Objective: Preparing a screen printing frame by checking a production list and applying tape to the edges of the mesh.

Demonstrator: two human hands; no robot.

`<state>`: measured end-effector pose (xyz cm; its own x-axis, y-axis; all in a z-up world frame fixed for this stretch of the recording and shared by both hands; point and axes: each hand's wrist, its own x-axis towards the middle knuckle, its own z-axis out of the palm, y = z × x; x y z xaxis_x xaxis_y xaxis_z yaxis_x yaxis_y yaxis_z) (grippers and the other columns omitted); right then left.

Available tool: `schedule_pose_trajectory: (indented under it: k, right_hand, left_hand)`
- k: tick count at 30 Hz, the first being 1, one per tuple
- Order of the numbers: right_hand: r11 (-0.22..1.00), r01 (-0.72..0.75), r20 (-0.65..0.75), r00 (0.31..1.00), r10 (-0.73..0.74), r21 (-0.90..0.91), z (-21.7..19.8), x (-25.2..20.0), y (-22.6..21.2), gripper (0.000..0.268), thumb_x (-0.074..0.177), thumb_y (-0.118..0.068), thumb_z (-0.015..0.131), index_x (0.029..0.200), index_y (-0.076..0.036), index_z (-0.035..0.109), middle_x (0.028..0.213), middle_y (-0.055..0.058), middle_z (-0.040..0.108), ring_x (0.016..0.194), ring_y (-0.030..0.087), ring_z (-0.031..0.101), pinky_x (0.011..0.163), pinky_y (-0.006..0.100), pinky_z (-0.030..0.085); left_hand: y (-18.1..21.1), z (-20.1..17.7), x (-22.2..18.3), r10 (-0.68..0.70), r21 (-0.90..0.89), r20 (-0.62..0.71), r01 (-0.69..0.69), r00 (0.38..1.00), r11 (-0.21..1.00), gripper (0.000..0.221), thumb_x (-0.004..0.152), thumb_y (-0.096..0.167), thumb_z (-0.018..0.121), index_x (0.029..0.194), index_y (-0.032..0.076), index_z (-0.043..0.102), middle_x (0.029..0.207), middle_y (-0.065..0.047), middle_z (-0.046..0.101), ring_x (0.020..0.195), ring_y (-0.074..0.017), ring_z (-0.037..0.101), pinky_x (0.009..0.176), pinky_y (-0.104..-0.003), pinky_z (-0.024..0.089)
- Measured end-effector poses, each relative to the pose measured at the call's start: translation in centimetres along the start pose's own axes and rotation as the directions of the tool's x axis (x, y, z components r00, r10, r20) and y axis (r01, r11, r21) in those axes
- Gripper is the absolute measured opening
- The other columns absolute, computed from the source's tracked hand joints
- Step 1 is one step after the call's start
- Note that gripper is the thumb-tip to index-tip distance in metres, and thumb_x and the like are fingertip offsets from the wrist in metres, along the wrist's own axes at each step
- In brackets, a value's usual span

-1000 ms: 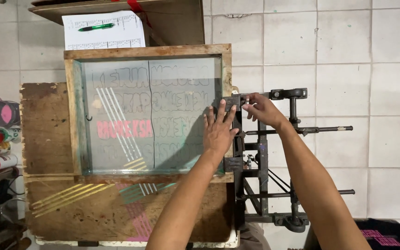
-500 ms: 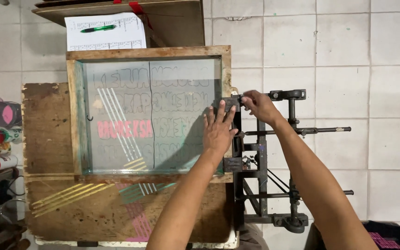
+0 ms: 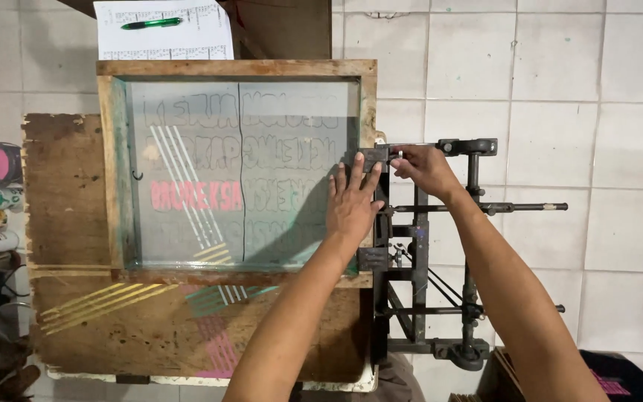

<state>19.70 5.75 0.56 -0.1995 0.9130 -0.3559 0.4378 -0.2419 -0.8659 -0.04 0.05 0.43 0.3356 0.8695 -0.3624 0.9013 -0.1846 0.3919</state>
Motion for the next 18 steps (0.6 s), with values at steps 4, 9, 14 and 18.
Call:
schedule_pose_trajectory:
  k: [4,9,14,18]
  right_hand:
    - [0.97,0.052,-0.03,0.998,-0.06,-0.236,0.4,0.5,1.7,0.037,0.102,-0.022,0.067,0.134,-0.003,0.065,0.086,0.019,0.076,0.086,0.028,0.075,0.073,0.041,0.059]
    - [0.801,0.295,-0.163,0.887,-0.432,-0.522,1.8,-0.6,4.0,0.042,0.097,-0.016,0.072,0.137,-0.007,0.063,0.125,0.016,0.064,0.11,0.039,0.067,0.081,0.046,0.062]
    - [0.846,0.232,-0.142,0.931,-0.336,-0.481,1.0,0.3,3.5,0.038,0.099,-0.024,0.071,0.134,-0.009,0.066,0.11,0.015,0.07,0.101,0.037,0.07,0.083,0.046,0.06]
    - [0.931,0.039,-0.027,0.998,-0.052,-0.362,-0.3,0.2,0.9,0.037,0.104,-0.031,0.063,0.135,-0.011,0.064,0.085,0.01,0.076,0.09,0.029,0.074,0.083,0.044,0.055]
  left_hand:
    - [0.0,0.1,0.0,-0.013,0.019,-0.002,0.013,1.0,1.0,0.078,0.099,0.044,0.061,0.164,0.03,0.02,0.173,-0.012,0.003,0.153,-0.0492,0.015,0.124,-0.064,0.017]
    - [-0.2,0.1,0.0,0.006,-0.042,-0.013,-0.006,1.0,0.999,0.077,0.101,0.041,0.061,0.165,0.03,0.018,0.173,-0.013,0.001,0.153,-0.0495,0.015,0.124,-0.063,0.018]
    - [-0.2,0.1,0.2,0.0,-0.035,0.015,0.001,1.0,0.999,0.078,0.102,0.041,0.06,0.165,0.03,0.016,0.173,-0.013,-0.001,0.154,-0.048,0.015,0.124,-0.062,0.018]
    - [-0.2,0.4,0.6,0.001,-0.022,0.016,0.0,1.0,1.0,0.077,0.101,0.041,0.06,0.165,0.029,0.018,0.173,-0.012,-0.001,0.154,-0.0469,0.014,0.125,-0.061,0.017]
